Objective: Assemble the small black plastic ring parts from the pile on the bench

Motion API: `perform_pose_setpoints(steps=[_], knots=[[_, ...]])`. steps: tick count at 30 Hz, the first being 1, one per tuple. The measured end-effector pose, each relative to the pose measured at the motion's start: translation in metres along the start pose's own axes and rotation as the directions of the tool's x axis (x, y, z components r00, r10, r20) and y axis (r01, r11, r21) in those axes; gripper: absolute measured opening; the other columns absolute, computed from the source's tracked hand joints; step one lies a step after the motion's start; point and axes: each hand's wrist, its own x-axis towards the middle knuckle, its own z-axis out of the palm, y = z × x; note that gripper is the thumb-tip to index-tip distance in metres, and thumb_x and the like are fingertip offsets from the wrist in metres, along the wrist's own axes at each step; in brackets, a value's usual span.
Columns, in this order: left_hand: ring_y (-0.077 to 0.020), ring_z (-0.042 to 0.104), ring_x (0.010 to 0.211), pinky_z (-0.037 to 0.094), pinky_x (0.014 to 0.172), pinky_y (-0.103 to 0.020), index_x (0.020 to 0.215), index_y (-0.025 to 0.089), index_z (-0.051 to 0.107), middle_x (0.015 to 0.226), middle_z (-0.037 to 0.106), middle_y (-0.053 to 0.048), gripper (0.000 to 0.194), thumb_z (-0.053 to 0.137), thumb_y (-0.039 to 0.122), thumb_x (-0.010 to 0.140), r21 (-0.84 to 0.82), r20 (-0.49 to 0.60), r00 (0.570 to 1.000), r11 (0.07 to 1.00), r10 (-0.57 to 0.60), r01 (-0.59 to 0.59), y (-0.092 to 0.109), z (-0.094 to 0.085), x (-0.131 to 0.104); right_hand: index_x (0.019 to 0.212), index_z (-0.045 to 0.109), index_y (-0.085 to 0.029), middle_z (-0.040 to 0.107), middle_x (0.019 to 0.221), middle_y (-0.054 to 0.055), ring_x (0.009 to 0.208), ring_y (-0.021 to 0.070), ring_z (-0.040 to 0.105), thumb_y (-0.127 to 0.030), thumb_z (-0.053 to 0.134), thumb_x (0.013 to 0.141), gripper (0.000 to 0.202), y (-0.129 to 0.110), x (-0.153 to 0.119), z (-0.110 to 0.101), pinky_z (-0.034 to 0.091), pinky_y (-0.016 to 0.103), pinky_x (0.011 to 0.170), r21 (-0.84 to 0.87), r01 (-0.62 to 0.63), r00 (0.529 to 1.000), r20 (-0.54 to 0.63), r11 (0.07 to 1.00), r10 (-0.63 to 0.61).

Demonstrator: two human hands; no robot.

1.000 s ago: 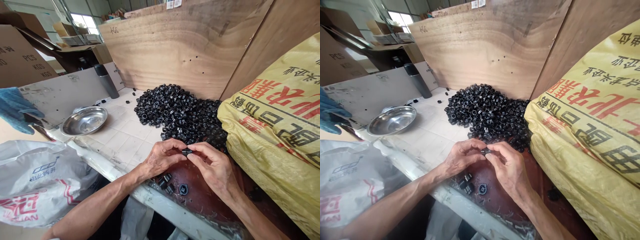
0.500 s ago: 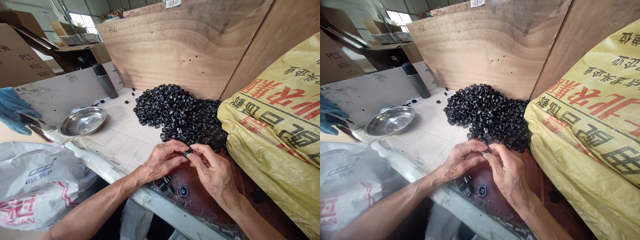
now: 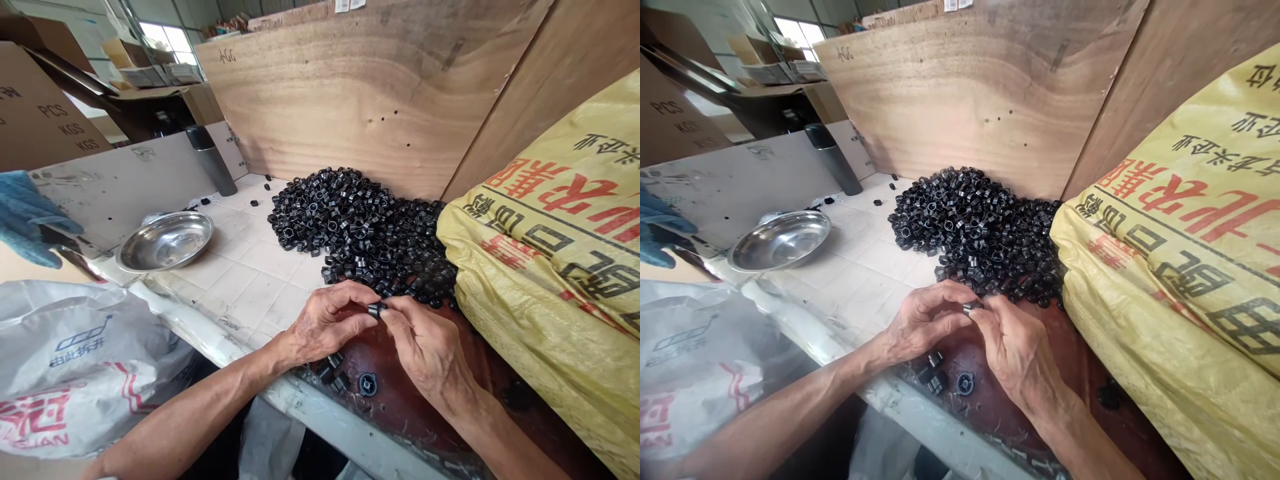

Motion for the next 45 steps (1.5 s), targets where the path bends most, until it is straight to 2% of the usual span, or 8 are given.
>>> perform_pose_setpoints(steps=[3, 6, 9, 24, 31, 35, 40, 45], knots=[[-0.0196, 0.070, 0.098, 0.059, 0.087, -0.033, 0.110, 0.015, 0.070, 0.108, 0.071, -0.011, 0.021, 0.070, 0.024, 0.091, -0.038, -0.043, 0.999, 0.999, -0.021, 0.019, 0.000, 0.000, 0.000, 0.124, 0.059, -0.015, 0.072, 0.089, 0.004, 0.073, 0.0143, 0.069, -0.027, 0.055, 0.100, 0.027, -0.002, 0.000, -0.001, 0.053, 0.023, 0.073, 0.071, 0.041, 0.999, -0.002, 0.997, -0.041], [-0.0196, 0.069, 0.098, 0.058, 0.088, -0.033, 0.111, 0.015, 0.070, 0.109, 0.071, -0.011, 0.021, 0.069, 0.022, 0.091, -0.003, -0.024, 1.000, 1.000, -0.010, 0.010, 0.001, -0.001, 0.000, 0.097, 0.066, -0.019, 0.067, 0.072, 0.000, 0.061, 0.0127, 0.063, -0.024, 0.054, 0.101, 0.013, -0.003, 0.002, -0.003, 0.050, 0.023, 0.066, 0.045, 0.073, 0.997, -0.005, 0.996, -0.073], [-0.0200, 0.069, 0.099, 0.058, 0.087, -0.032, 0.111, 0.015, 0.069, 0.110, 0.071, -0.011, 0.021, 0.069, 0.022, 0.092, 0.030, -0.021, 1.000, 0.999, -0.012, 0.012, 0.002, -0.003, 0.000, 0.069, 0.056, -0.021, 0.055, 0.056, -0.003, 0.050, 0.0105, 0.052, -0.030, 0.054, 0.101, 0.033, -0.005, 0.004, -0.005, 0.043, 0.023, 0.055, 0.002, 0.037, 0.999, -0.007, 0.999, -0.037], [-0.0188, 0.069, 0.098, 0.057, 0.087, -0.031, 0.112, 0.015, 0.067, 0.110, 0.070, -0.011, 0.020, 0.065, 0.022, 0.093, 0.074, 0.016, 0.999, 0.997, -0.034, 0.032, 0.002, -0.002, -0.001, 0.090, 0.064, -0.022, 0.068, 0.072, -0.002, 0.060, 0.0125, 0.064, -0.036, 0.063, 0.094, 0.015, -0.011, 0.004, -0.006, 0.050, 0.022, 0.061, 0.141, -0.150, 0.988, 0.041, 0.979, 0.146], [-0.0209, 0.067, 0.107, 0.055, 0.093, -0.035, 0.113, 0.016, 0.062, 0.114, 0.070, -0.012, 0.021, 0.057, 0.014, 0.093, 0.262, 0.265, 0.951, 0.937, 0.160, -0.231, 0.007, -0.017, -0.004, 0.063, 0.052, -0.023, 0.058, 0.048, -0.004, 0.043, 0.0119, 0.055, -0.047, 0.047, 0.100, 0.044, 0.001, 0.008, -0.009, 0.043, 0.024, 0.052, 0.008, -0.391, 0.907, 0.172, 0.921, 0.384], [-0.0175, 0.064, 0.082, 0.051, 0.080, -0.031, 0.084, 0.017, 0.067, 0.086, 0.069, -0.005, 0.016, 0.062, 0.029, 0.093, 0.492, 0.381, 0.919, 0.863, -0.098, -0.112, 0.016, -0.038, -0.008, 0.076, 0.061, -0.024, 0.064, 0.064, -0.002, 0.054, 0.0140, 0.057, -0.039, 0.061, 0.092, 0.022, 0.023, 0.010, -0.012, 0.043, 0.026, 0.055, -0.154, -0.296, 0.948, 0.072, 0.943, 0.310], [-0.0142, 0.059, 0.063, 0.047, 0.062, -0.027, 0.079, 0.018, 0.065, 0.071, 0.065, -0.001, 0.030, 0.060, 0.043, 0.094, 0.634, -0.023, 0.947, 0.728, -0.321, 0.262, 0.001, -0.038, -0.009, 0.102, 0.065, -0.022, 0.067, 0.100, 0.005, 0.078, 0.0188, 0.068, -0.017, 0.061, 0.086, 0.018, 0.033, 0.003, 0.001, 0.049, 0.029, 0.067, -0.323, -0.082, 0.969, 0.198, 0.943, 0.151], [-0.0178, 0.066, 0.077, 0.053, 0.073, -0.030, 0.116, 0.022, 0.066, 0.093, 0.070, -0.003, 0.032, 0.071, 0.034, 0.088, 0.655, -0.050, 0.961, 0.717, -0.273, 0.238, -0.022, -0.024, 0.001, 0.105, 0.060, -0.022, 0.067, 0.105, 0.006, 0.079, 0.0192, 0.068, -0.009, 0.054, 0.088, 0.022, 0.034, -0.002, 0.011, 0.046, 0.029, 0.063, -0.438, 0.001, 0.971, 0.216, 0.899, 0.104]])
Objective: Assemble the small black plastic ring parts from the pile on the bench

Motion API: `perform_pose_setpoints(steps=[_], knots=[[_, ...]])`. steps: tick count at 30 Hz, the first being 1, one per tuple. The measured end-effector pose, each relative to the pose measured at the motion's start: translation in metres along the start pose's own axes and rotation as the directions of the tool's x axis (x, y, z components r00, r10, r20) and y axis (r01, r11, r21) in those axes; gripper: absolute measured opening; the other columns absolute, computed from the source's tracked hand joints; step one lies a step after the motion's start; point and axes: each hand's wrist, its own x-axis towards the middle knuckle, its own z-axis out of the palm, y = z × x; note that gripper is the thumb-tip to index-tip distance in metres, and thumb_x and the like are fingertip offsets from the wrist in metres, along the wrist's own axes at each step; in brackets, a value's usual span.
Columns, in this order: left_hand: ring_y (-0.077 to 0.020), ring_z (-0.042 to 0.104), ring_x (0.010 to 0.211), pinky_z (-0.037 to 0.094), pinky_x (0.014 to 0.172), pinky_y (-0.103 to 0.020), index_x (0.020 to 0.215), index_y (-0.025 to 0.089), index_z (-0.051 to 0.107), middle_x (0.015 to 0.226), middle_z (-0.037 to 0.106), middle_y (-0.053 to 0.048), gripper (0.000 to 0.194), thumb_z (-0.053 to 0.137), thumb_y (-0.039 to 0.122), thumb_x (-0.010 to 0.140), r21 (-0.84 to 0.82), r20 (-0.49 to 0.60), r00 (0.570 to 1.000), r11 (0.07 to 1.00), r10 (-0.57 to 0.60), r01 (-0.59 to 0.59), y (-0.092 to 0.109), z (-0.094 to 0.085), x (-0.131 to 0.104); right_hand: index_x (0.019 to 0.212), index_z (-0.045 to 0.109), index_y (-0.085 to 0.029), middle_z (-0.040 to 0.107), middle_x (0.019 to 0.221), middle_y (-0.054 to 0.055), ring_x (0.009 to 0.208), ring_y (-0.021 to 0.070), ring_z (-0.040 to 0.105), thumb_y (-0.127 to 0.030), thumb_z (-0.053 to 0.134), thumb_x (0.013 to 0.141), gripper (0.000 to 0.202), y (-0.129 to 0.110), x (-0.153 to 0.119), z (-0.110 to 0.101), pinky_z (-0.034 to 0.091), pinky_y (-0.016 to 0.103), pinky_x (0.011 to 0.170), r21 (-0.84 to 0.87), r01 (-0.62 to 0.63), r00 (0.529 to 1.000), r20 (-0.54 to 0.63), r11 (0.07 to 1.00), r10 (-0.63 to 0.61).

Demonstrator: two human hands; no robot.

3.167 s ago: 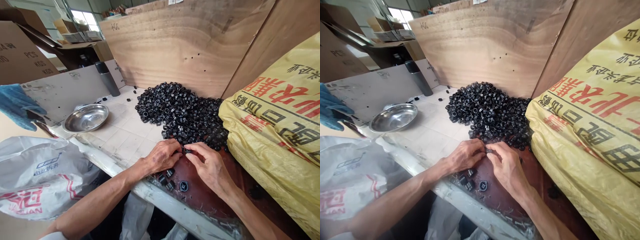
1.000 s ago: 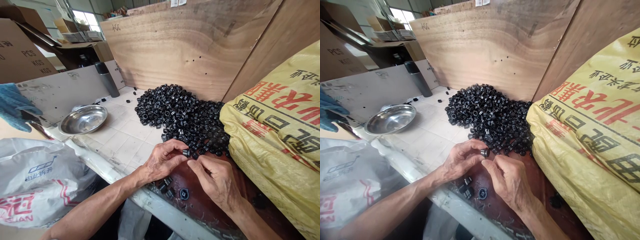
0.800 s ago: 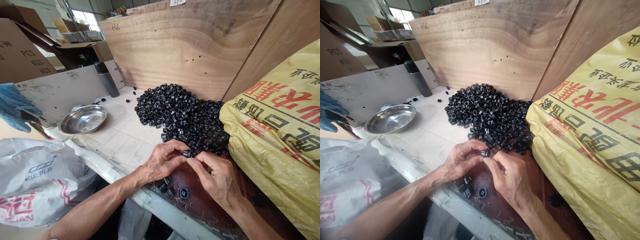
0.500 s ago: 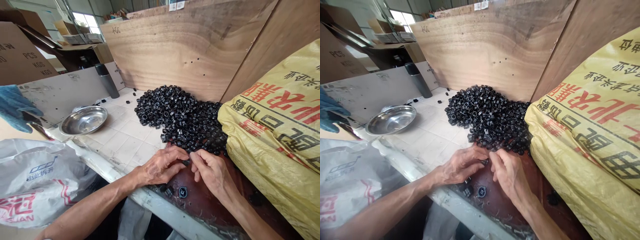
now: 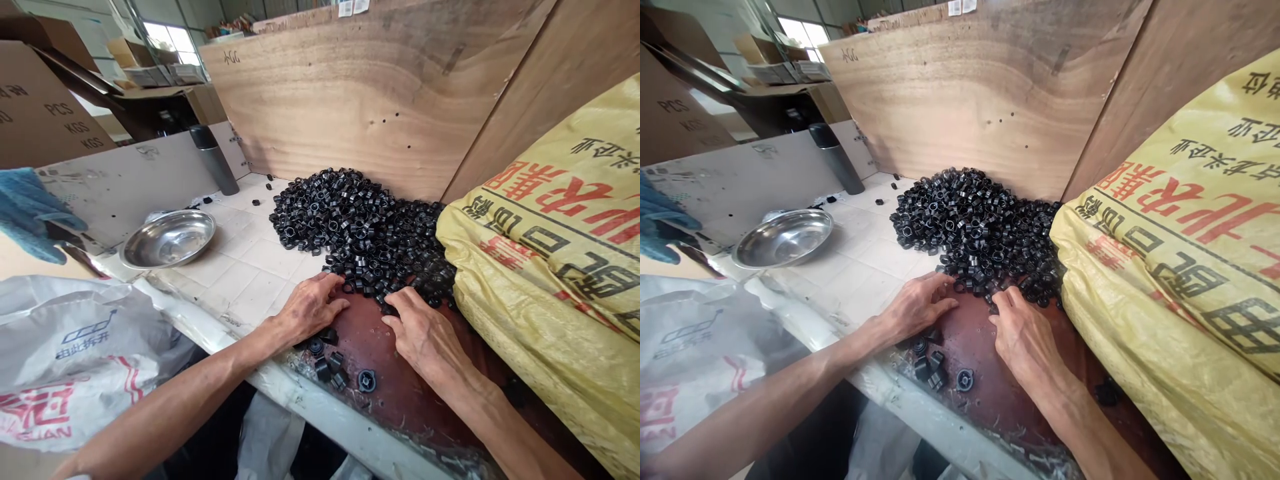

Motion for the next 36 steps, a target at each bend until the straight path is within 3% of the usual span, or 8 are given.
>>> perform_pose_setpoints(steps=[6, 9, 12, 18, 20, 26, 32, 36], knots=[[-0.0173, 0.067, 0.084, 0.056, 0.079, -0.030, 0.111, 0.024, 0.070, 0.105, 0.067, -0.005, 0.022, 0.066, 0.034, 0.092, 0.039, -0.023, 0.997, 0.996, 0.075, -0.074, -0.003, 0.011, 0.003, 0.095, 0.058, -0.022, 0.069, 0.092, 0.004, 0.074, 0.0192, 0.067, -0.010, 0.056, 0.085, 0.016, -0.001, -0.002, -0.002, 0.045, 0.029, 0.062, 0.012, -0.003, 1.000, 0.016, 1.000, 0.002], [-0.0170, 0.068, 0.093, 0.056, 0.086, -0.030, 0.104, 0.022, 0.071, 0.113, 0.067, -0.006, 0.014, 0.061, 0.027, 0.095, -0.016, -0.004, 0.982, 0.982, 0.187, -0.187, -0.004, 0.012, 0.004, 0.093, 0.059, -0.021, 0.069, 0.084, 0.003, 0.067, 0.0174, 0.065, -0.020, 0.062, 0.085, 0.009, -0.004, -0.001, -0.005, 0.049, 0.029, 0.062, 0.235, -0.087, 0.996, -0.004, 0.968, 0.091], [-0.0190, 0.069, 0.099, 0.054, 0.091, -0.032, 0.096, 0.019, 0.068, 0.105, 0.072, -0.006, 0.011, 0.058, 0.019, 0.095, -0.062, 0.035, 0.958, 0.957, 0.285, -0.283, -0.004, 0.011, 0.004, 0.104, 0.065, -0.020, 0.072, 0.088, 0.003, 0.070, 0.0167, 0.067, -0.027, 0.064, 0.085, 0.020, -0.008, 0.003, -0.011, 0.054, 0.029, 0.067, 0.518, -0.145, 0.988, 0.038, 0.843, 0.147], [-0.0153, 0.067, 0.080, 0.055, 0.073, -0.027, 0.111, 0.020, 0.059, 0.099, 0.071, -0.003, 0.026, 0.062, 0.016, 0.085, -0.250, 0.070, 0.974, 0.949, 0.215, -0.191, 0.007, 0.003, -0.005, 0.093, 0.072, -0.022, 0.069, 0.080, 0.000, 0.069, 0.0164, 0.064, -0.033, 0.068, 0.084, 0.015, -0.017, 0.004, -0.022, 0.055, 0.027, 0.064, 0.678, -0.249, 0.968, 0.175, 0.692, 0.178], [-0.0130, 0.066, 0.074, 0.053, 0.066, -0.024, 0.112, 0.020, 0.059, 0.096, 0.070, -0.002, 0.029, 0.061, 0.014, 0.083, -0.317, 0.091, 0.977, 0.935, 0.195, -0.157, 0.011, 0.000, -0.008, 0.088, 0.069, -0.021, 0.071, 0.083, 0.001, 0.073, 0.0172, 0.068, -0.033, 0.069, 0.084, 0.012, -0.020, 0.003, -0.022, 0.056, 0.027, 0.066, 0.737, -0.227, 0.973, 0.139, 0.637, 0.185], [-0.0125, 0.067, 0.074, 0.054, 0.065, -0.023, 0.115, 0.019, 0.057, 0.093, 0.071, -0.002, 0.033, 0.063, 0.014, 0.083, -0.501, 0.124, 0.983, 0.864, 0.136, -0.056, 0.017, -0.003, -0.011, 0.072, 0.062, -0.022, 0.073, 0.092, 0.004, 0.087, 0.0190, 0.070, -0.024, 0.067, 0.088, 0.017, -0.030, 0.001, -0.023, 0.055, 0.030, 0.081, 0.624, 0.102, 0.985, -0.174, 0.775, 0.011], [-0.0177, 0.073, 0.091, 0.058, 0.080, -0.030, 0.113, 0.017, 0.053, 0.108, 0.073, -0.010, 0.029, 0.067, 0.018, 0.088, -0.762, 0.137, 0.984, 0.647, 0.117, 0.030, 0.016, 0.000, -0.015, 0.099, 0.070, -0.023, 0.075, 0.089, 0.001, 0.076, 0.0169, 0.071, -0.026, 0.068, 0.089, 0.010, -0.032, -0.001, -0.023, 0.057, 0.027, 0.072, 0.613, 0.026, 0.986, -0.148, 0.790, 0.083], [-0.0191, 0.073, 0.094, 0.058, 0.079, -0.030, 0.111, 0.016, 0.059, 0.116, 0.070, -0.012, 0.024, 0.069, 0.024, 0.089, -0.728, 0.134, 0.984, 0.686, 0.117, 0.018, 0.016, -0.005, -0.015, 0.098, 0.072, -0.023, 0.076, 0.095, 0.004, 0.084, 0.0185, 0.072, -0.026, 0.065, 0.093, 0.009, -0.033, -0.001, -0.024, 0.059, 0.028, 0.077, 0.596, 0.082, 0.983, -0.182, 0.799, 0.035]])
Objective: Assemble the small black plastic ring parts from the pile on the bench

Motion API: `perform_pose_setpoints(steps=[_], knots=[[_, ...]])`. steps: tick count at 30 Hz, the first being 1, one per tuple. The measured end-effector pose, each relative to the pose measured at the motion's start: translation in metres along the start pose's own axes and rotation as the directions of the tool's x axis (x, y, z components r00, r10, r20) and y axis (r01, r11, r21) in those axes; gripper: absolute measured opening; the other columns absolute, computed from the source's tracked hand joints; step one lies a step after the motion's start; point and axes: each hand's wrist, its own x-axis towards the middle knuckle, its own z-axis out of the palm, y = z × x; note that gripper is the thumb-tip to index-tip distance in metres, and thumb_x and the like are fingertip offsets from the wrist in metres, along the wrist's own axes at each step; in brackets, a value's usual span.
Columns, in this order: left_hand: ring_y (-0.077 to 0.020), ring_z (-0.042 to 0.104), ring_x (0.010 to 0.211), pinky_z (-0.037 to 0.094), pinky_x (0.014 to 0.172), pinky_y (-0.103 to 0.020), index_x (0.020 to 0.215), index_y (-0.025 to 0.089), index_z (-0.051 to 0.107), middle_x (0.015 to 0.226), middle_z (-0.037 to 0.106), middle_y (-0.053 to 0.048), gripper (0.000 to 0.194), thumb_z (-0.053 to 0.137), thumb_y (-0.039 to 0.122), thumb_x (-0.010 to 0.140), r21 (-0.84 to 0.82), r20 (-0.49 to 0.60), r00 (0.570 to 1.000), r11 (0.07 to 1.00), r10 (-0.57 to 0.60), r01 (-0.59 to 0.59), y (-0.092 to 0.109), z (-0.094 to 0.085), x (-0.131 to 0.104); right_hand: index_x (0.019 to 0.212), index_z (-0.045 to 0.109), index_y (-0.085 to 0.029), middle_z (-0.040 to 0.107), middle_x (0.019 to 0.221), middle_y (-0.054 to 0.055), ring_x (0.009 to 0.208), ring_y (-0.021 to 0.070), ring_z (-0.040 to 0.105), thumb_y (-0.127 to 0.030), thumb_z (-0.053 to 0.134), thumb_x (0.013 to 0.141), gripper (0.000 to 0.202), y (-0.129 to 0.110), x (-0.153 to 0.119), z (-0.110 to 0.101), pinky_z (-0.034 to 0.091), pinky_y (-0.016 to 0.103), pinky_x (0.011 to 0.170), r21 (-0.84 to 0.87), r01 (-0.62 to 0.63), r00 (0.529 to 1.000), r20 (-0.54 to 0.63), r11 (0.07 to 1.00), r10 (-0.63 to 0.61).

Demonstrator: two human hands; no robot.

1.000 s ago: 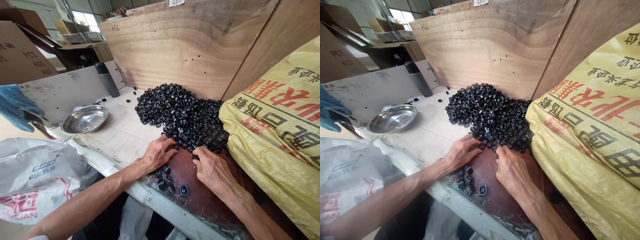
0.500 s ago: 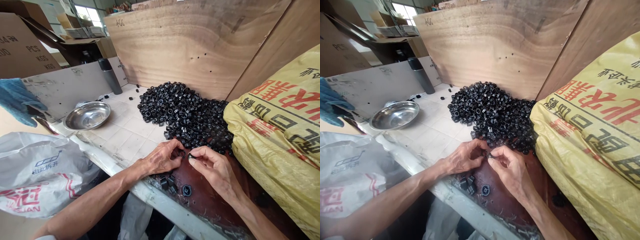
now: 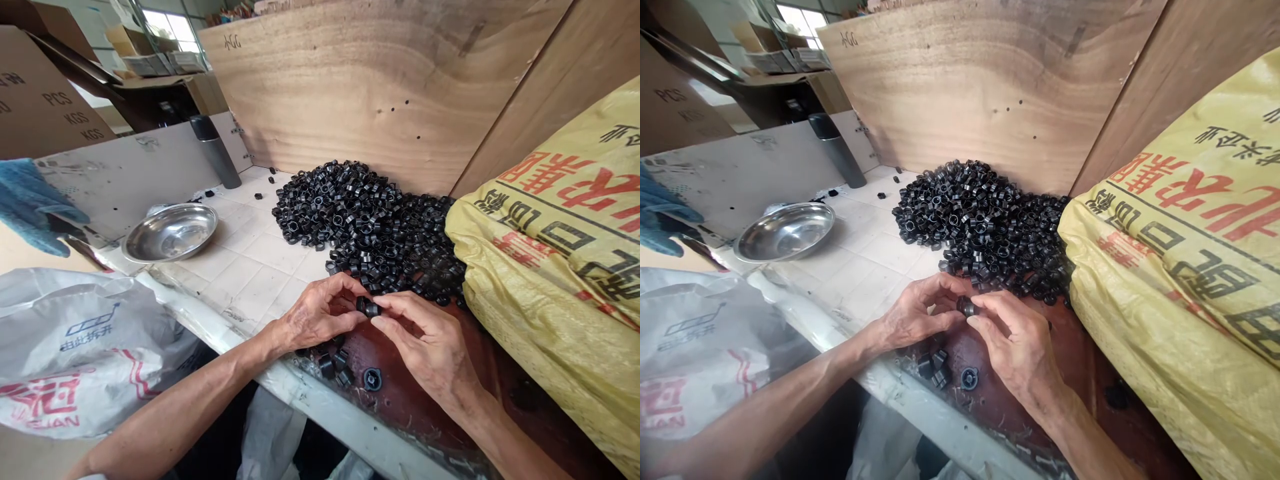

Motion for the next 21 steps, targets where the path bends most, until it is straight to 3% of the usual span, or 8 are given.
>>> perform_pose_setpoints(steps=[3, 6, 12, 15, 18, 21], knots=[[-0.0207, 0.071, 0.098, 0.058, 0.078, -0.029, 0.107, 0.016, 0.065, 0.116, 0.069, -0.012, 0.021, 0.070, 0.026, 0.089, 0.106, -0.002, 0.997, 0.991, 0.080, -0.079, 0.0020, -0.0032, 0.0000, 0.096, 0.072, -0.023, 0.076, 0.095, 0.004, 0.086, 0.0184, 0.072, -0.024, 0.064, 0.093, 0.009, -0.0018, 0.0007, -0.0002, 0.059, 0.028, 0.079, -0.013, 0.017, 1.000, -0.015, 1.000, -0.017], [-0.0216, 0.069, 0.102, 0.057, 0.087, -0.033, 0.106, 0.017, 0.066, 0.113, 0.069, -0.012, 0.021, 0.071, 0.028, 0.089, 0.175, -0.008, 0.989, 0.974, 0.148, -0.145, 0.0010, -0.0051, 0.0000, 0.095, 0.072, -0.023, 0.076, 0.093, 0.003, 0.082, 0.0181, 0.072, -0.025, 0.063, 0.093, 0.009, -0.0027, 0.0010, 0.0002, 0.059, 0.028, 0.077, -0.024, 0.014, 1.000, -0.011, 1.000, -0.014], [-0.0211, 0.069, 0.104, 0.057, 0.093, -0.035, 0.107, 0.017, 0.066, 0.113, 0.069, -0.012, 0.019, 0.071, 0.025, 0.090, 0.181, 0.006, 0.970, 0.954, 0.243, -0.240, -0.0010, -0.0054, -0.0004, 0.095, 0.072, -0.023, 0.076, 0.092, 0.003, 0.084, 0.0169, 0.072, -0.023, 0.066, 0.092, 0.007, 0.0008, 0.0001, 0.0032, 0.058, 0.026, 0.077, -0.025, 0.007, 1.000, -0.013, 1.000, -0.007], [-0.0208, 0.069, 0.105, 0.058, 0.092, -0.034, 0.108, 0.017, 0.067, 0.114, 0.069, -0.012, 0.019, 0.071, 0.024, 0.090, 0.184, 0.007, 0.964, 0.947, 0.267, -0.263, 0.0005, -0.0050, -0.0004, 0.094, 0.071, -0.021, 0.076, 0.088, 0.002, 0.075, 0.0140, 0.071, -0.025, 0.067, 0.092, 0.006, 0.0019, -0.0008, 0.0041, 0.057, 0.022, 0.070, -0.019, -0.006, 1.000, -0.008, 1.000, 0.006], [-0.0200, 0.069, 0.103, 0.059, 0.091, -0.033, 0.108, 0.018, 0.067, 0.111, 0.070, -0.011, 0.019, 0.071, 0.022, 0.090, 0.207, 0.017, 0.955, 0.934, 0.295, -0.292, 0.0014, -0.0045, 0.0003, 0.092, 0.070, -0.019, 0.072, 0.075, 0.000, 0.060, 0.0115, 0.066, -0.030, 0.062, 0.097, 0.014, 0.0002, -0.0013, 0.0037, 0.052, 0.021, 0.058, -0.041, -0.029, 0.999, 0.028, 0.999, 0.030], [-0.0205, 0.068, 0.106, 0.058, 0.096, -0.036, 0.111, 0.019, 0.067, 0.111, 0.071, -0.011, 0.022, 0.072, 0.020, 0.090, 0.235, 0.042, 0.937, 0.908, 0.348, -0.348, 0.0001, -0.0038, 0.0015, 0.079, 0.066, -0.019, 0.065, 0.066, 0.000, 0.058, 0.0125, 0.061, -0.033, 0.055, 0.100, 0.027, -0.0010, -0.0020, 0.0036, 0.048, 0.023, 0.056, -0.116, -0.017, 0.997, 0.066, 0.993, 0.025]])
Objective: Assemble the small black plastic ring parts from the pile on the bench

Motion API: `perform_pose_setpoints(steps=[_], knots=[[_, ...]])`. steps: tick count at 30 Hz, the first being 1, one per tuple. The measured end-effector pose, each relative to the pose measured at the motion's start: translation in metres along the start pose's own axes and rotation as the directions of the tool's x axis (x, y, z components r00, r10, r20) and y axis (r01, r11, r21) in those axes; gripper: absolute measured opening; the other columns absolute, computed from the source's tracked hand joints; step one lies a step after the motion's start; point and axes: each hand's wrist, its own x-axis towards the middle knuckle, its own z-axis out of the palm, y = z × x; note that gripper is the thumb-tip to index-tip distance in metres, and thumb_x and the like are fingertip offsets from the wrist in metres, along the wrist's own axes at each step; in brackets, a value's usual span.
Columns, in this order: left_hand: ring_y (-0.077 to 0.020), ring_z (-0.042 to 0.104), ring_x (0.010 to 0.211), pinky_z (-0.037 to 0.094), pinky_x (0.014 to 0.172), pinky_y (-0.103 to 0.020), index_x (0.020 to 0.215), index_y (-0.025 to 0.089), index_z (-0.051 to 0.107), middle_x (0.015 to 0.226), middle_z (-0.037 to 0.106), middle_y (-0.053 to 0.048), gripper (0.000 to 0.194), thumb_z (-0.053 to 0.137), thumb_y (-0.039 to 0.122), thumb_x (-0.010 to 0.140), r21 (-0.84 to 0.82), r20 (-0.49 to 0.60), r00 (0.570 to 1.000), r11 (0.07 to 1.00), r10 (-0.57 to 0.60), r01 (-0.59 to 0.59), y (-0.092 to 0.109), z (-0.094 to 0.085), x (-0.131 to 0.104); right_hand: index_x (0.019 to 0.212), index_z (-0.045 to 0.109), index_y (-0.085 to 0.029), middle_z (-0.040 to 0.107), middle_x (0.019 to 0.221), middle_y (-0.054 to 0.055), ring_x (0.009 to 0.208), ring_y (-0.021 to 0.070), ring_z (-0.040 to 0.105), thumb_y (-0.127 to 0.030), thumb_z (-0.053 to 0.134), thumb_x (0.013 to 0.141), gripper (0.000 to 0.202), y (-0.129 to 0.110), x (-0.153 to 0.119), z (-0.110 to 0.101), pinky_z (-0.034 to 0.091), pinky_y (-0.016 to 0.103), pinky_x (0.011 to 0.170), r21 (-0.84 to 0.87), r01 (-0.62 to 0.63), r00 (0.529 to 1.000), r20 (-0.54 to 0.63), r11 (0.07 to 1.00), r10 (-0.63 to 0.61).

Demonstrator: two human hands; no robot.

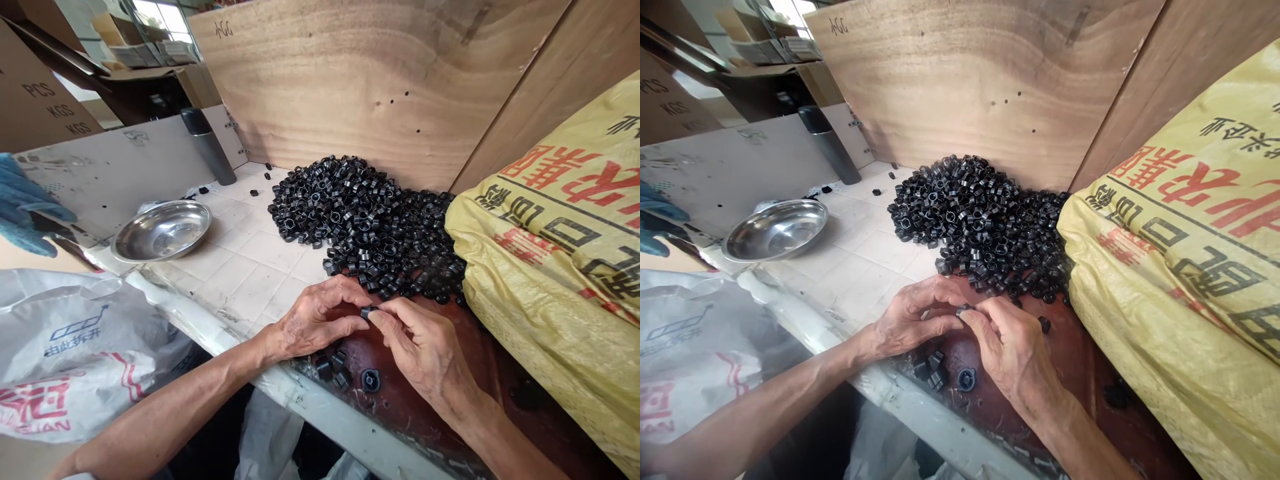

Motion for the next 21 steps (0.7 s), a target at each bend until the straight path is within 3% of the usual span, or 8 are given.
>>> perform_pose_setpoints(steps=[3, 7, 10, 13, 16, 21], knots=[[-0.0216, 0.066, 0.113, 0.057, 0.098, -0.038, 0.114, 0.019, 0.067, 0.118, 0.070, -0.012, 0.025, 0.071, 0.018, 0.090, 0.004, 0.001, 0.999, 0.999, 0.032, -0.032, -0.0023, 0.0017, -0.0005, 0.069, 0.060, -0.020, 0.060, 0.063, 0.001, 0.058, 0.0132, 0.057, -0.034, 0.049, 0.103, 0.038, 0.0017, -0.0012, 0.0024, 0.047, 0.026, 0.060, -0.035, -0.008, 0.999, 0.034, 0.999, 0.009], [-0.0218, 0.067, 0.113, 0.057, 0.100, -0.039, 0.113, 0.018, 0.067, 0.116, 0.071, -0.012, 0.023, 0.071, 0.018, 0.090, -0.011, -0.008, 1.000, 1.000, 0.002, -0.002, -0.0037, 0.0035, -0.0024, 0.099, 0.065, -0.020, 0.067, 0.076, 0.001, 0.061, 0.0127, 0.062, -0.035, 0.058, 0.099, 0.017, 0.0034, -0.0026, 0.0039, 0.051, 0.024, 0.061, 0.072, -0.064, 0.997, -0.046, 0.995, 0.067], [-0.0212, 0.069, 0.107, 0.058, 0.095, -0.036, 0.113, 0.016, 0.067, 0.115, 0.071, -0.013, 0.024, 0.072, 0.020, 0.090, -0.031, -0.016, 0.999, 0.998, -0.051, 0.050, -0.0032, 0.0033, -0.0026, 0.106, 0.065, -0.020, 0.070, 0.086, 0.003, 0.071, 0.0143, 0.068, -0.028, 0.060, 0.096, 0.014, 0.0034, -0.0031, 0.0012, 0.054, 0.024, 0.069, 0.112, 0.024, 0.999, -0.038, 0.993, -0.020], [-0.0208, 0.069, 0.105, 0.058, 0.094, -0.035, 0.112, 0.015, 0.066, 0.112, 0.071, -0.013, 0.023, 0.071, 0.020, 0.091, -0.037, -0.003, 0.999, 0.998, -0.054, 0.054, -0.0023, 0.0022, -0.0018, 0.103, 0.064, -0.020, 0.073, 0.087, 0.003, 0.068, 0.0138, 0.070, -0.026, 0.058, 0.096, 0.011, 0.0041, -0.0038, -0.0006, 0.054, 0.023, 0.066, 0.143, 0.008, 1.000, 0.010, 0.990, -0.010], [-0.0210, 0.069, 0.107, 0.058, 0.095, -0.036, 0.112, 0.015, 0.066, 0.113, 0.071, -0.013, 0.022, 0.070, 0.019, 0.091, -0.021, 0.011, 1.000, 0.999, -0.027, 0.028, -0.0021, 0.0014, -0.0014, 0.098, 0.063, -0.020, 0.070, 0.069, -0.001, 0.056, 0.0123, 0.067, -0.031, 0.054, 0.099, 0.015, 0.0042, -0.0034, 0.0003, 0.051, 0.022, 0.057, 0.149, -0.086, 0.995, 0.070, 0.985, 0.076], [-0.0197, 0.068, 0.110, 0.057, 0.097, -0.034, 0.114, 0.016, 0.065, 0.114, 0.073, -0.011, 0.027, 0.073, 0.016, 0.089, 0.025, 0.014, 0.999, 0.999, 0.045, -0.045, -0.0030, 0.0025, -0.0013, 0.065, 0.053, -0.022, 0.057, 0.053, -0.001, 0.048, 0.0122, 0.057, -0.039, 0.043, 0.104, 0.044, 0.0035, -0.0005, 0.0029, 0.043, 0.025, 0.054, 0.019, -0.062, 0.996, 0.058, 0.998, 0.061]])
